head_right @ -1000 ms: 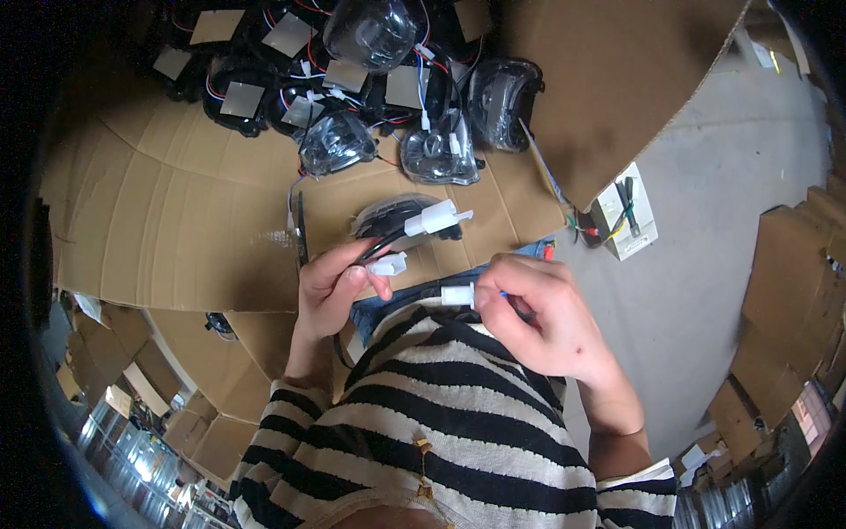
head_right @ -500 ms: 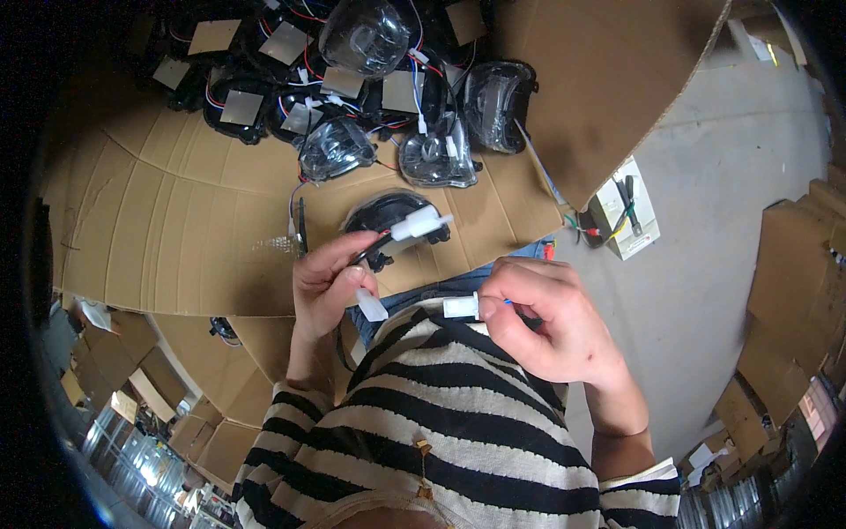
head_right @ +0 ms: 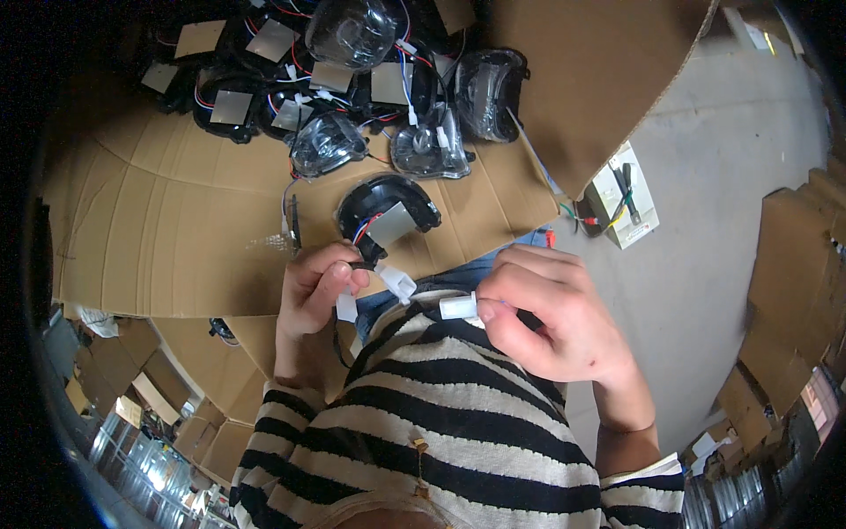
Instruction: The person repeatedly picks up small electronic components with attached wires from a cardboard box. They connect two white plastic connectors by hand, then place the assembled unit back into the box. This process is repeated for multiple units throughout the video.
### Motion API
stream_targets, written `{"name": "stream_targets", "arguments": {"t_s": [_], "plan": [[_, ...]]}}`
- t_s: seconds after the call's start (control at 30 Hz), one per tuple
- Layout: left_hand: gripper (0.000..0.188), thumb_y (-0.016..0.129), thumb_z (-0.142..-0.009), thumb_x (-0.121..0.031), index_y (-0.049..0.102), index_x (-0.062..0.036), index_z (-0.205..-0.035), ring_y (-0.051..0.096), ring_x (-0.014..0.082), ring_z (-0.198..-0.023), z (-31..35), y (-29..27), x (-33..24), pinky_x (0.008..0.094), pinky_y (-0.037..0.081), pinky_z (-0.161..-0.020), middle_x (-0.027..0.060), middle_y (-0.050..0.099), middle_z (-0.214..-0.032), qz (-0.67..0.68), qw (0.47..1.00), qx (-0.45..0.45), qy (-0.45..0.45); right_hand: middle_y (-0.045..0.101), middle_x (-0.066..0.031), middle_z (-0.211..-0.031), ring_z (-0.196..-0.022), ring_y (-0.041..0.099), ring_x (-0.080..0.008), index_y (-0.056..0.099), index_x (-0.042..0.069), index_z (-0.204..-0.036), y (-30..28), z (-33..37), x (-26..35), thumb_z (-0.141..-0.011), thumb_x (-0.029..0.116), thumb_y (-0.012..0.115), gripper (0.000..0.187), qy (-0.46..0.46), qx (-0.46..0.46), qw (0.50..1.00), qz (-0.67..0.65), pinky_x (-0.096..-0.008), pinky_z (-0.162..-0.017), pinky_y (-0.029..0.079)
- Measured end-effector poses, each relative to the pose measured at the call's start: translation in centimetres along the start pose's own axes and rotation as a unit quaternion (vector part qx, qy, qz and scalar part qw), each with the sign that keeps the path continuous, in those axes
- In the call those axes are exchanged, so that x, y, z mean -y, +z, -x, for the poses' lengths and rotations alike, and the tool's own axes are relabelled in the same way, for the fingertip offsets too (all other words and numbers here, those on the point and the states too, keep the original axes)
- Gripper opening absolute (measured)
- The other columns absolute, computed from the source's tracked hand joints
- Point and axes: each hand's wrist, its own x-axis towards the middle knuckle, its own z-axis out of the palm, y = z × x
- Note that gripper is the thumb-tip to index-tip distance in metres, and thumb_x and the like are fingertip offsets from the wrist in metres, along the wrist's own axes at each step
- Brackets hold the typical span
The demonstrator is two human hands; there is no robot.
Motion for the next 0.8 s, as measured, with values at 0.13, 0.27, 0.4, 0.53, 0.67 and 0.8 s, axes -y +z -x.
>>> {"name": "stream_targets", "arguments": {"t_s": [0.13,0.27,0.4,0.53,0.67,0.8], "plan": [[0.016,0.046,-0.081,-0.009,0.054,0.0008,-0.072,0.050,0.0145,-0.053,-0.22,-0.16,0.05,0.0260,0.038,-0.050,0.0066,0.056,-0.062,-0.006,0.999,0.038,0.000,0.047,-0.0073,-0.060,-0.052,0.044,-0.0220,0.051,0.002,-0.069,0.27,0.13,-0.19,-0.069,0.003,0.053,0.002,-0.013,0.000,1.000,0.009,-0.0310,-0.047,0.035],[0.017,0.046,-0.080,-0.009,0.054,0.0006,-0.069,0.050,0.0174,-0.052,-0.39,-0.14,0.17,0.0274,0.038,-0.050,0.0073,0.055,-0.061,-0.012,0.997,0.076,0.015,0.046,-0.0075,-0.060,-0.052,0.044,-0.0232,0.051,0.002,-0.069,0.42,-0.09,-0.21,-0.070,0.005,0.054,0.003,-0.018,0.000,1.000,0.016,-0.0317,-0.047,0.035],[0.015,0.047,-0.079,-0.008,0.054,0.0004,-0.068,0.051,0.0199,-0.053,-0.62,-0.25,0.08,0.0293,0.039,-0.051,0.0078,0.055,-0.061,-0.004,0.993,0.111,0.030,0.044,-0.0072,-0.060,-0.052,0.044,-0.0235,0.051,0.003,-0.068,0.28,-0.20,0.04,-0.069,0.006,0.055,0.005,-0.024,0.012,0.999,0.044,-0.0320,-0.047,0.036],[0.014,0.047,-0.078,-0.008,0.053,0.0000,-0.069,0.052,0.0212,-0.055,-0.58,-0.48,0.22,0.0304,0.039,-0.052,0.0078,0.055,-0.060,0.026,0.986,0.160,0.040,0.042,-0.0065,-0.060,-0.053,0.044,-0.0226,0.050,0.004,-0.068,0.20,-0.12,0.47,-0.067,0.007,0.058,0.009,-0.040,0.022,0.984,0.173,-0.0317,-0.047,0.036],[0.013,0.047,-0.079,-0.007,0.053,-0.0004,-0.070,0.053,0.0224,-0.056,-0.67,0.17,0.11,0.0307,0.039,-0.052,0.0081,0.055,-0.060,0.029,0.979,0.200,0.025,0.041,-0.0061,-0.060,-0.054,0.044,-0.0223,0.049,0.004,-0.068,0.48,0.00,0.31,-0.067,0.008,0.058,0.010,-0.049,0.037,0.978,0.198,-0.0318,-0.047,0.037],[0.011,0.047,-0.078,-0.004,0.053,0.0002,-0.070,0.051,0.0242,-0.058,0.19,0.10,-0.47,0.0324,0.038,-0.053,0.0094,0.054,-0.062,0.021,0.983,0.177,0.051,0.044,-0.0068,-0.061,-0.053,0.044,-0.0225,0.049,0.003,-0.068,0.26,0.21,-0.20,-0.068,0.005,0.056,0.007,-0.038,0.052,0.991,0.115,-0.0321,-0.047,0.036]]}}
